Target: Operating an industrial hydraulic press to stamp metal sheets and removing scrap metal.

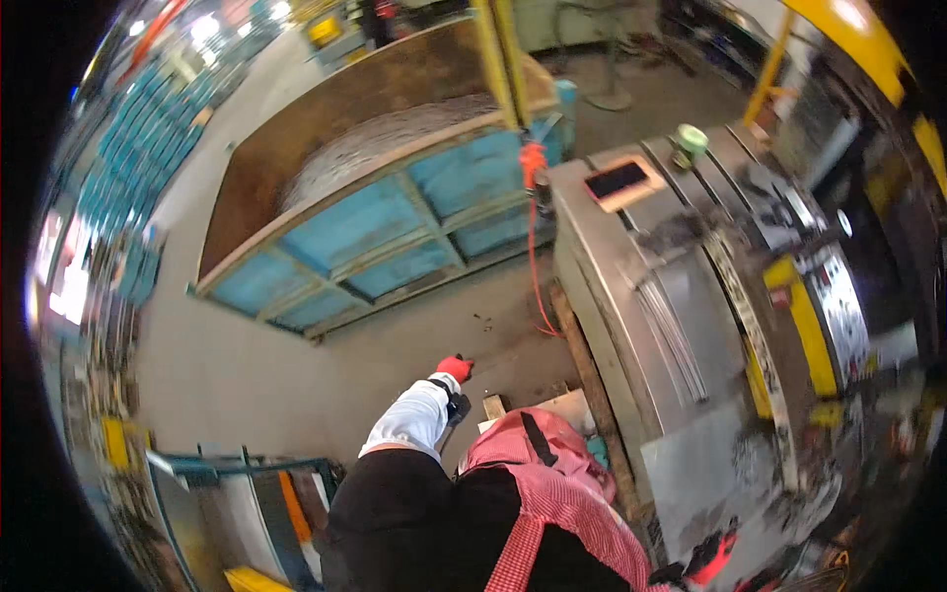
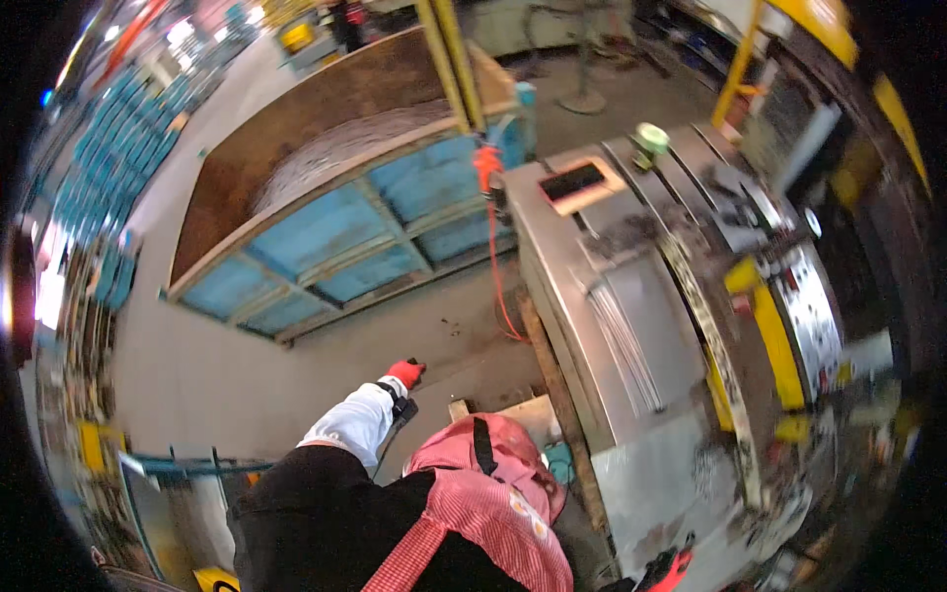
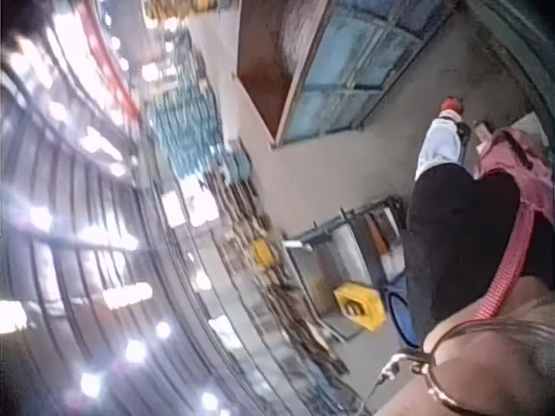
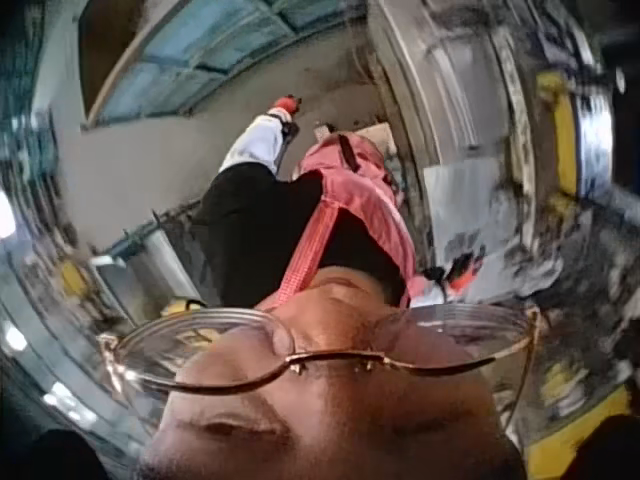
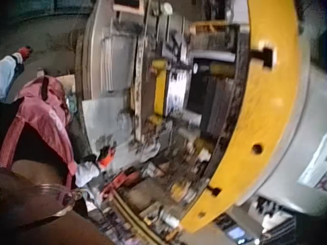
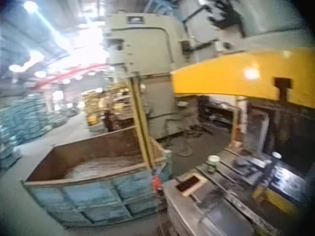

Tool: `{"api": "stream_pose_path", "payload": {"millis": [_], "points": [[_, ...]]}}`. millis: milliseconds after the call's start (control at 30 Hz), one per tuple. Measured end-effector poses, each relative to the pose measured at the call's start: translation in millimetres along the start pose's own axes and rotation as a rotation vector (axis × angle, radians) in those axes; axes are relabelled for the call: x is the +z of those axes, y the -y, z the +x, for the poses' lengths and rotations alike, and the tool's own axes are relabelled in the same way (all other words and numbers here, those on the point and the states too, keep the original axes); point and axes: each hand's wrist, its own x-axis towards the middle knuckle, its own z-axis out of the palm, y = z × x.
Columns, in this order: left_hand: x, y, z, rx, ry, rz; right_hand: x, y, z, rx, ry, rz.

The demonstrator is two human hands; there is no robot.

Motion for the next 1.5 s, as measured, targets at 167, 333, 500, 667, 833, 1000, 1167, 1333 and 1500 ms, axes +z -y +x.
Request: {"api": "stream_pose_path", "payload": {"millis": [167,333,500,667,833,1000,1167,1333,1500], "points": [[42,38,-41,0.177,0.017,0.193,73,25,0,-0.11,0.027,-0.121],[53,30,-55,-0.33,0.097,-0.262,102,33,-8,-0.166,-0.004,-0.126],[54,74,-57,0.052,0.039,0.158,112,28,-14,-0.24,0.038,0.006],[81,107,-95,-0.007,-0.085,-0.031,123,11,15,-0.697,0.282,-0.613],[133,140,-167,-0.054,-0.084,-0.092,184,28,12,-0.181,0.6,-0.257],[165,146,-183,-0.119,-0.063,-0.074,183,24,24,-0.117,0.622,-0.264],[152,159,-157,-0.201,-0.135,-0.046,195,32,5,-0.219,0.488,-0.288],[59,171,-86,-0.56,-0.35,-0.56,236,-10,12,-0.139,0.586,-0.283],[-107,180,-23,-0.505,-0.537,-0.934,310,-68,11,-0.348,0.604,-0.252]]}}
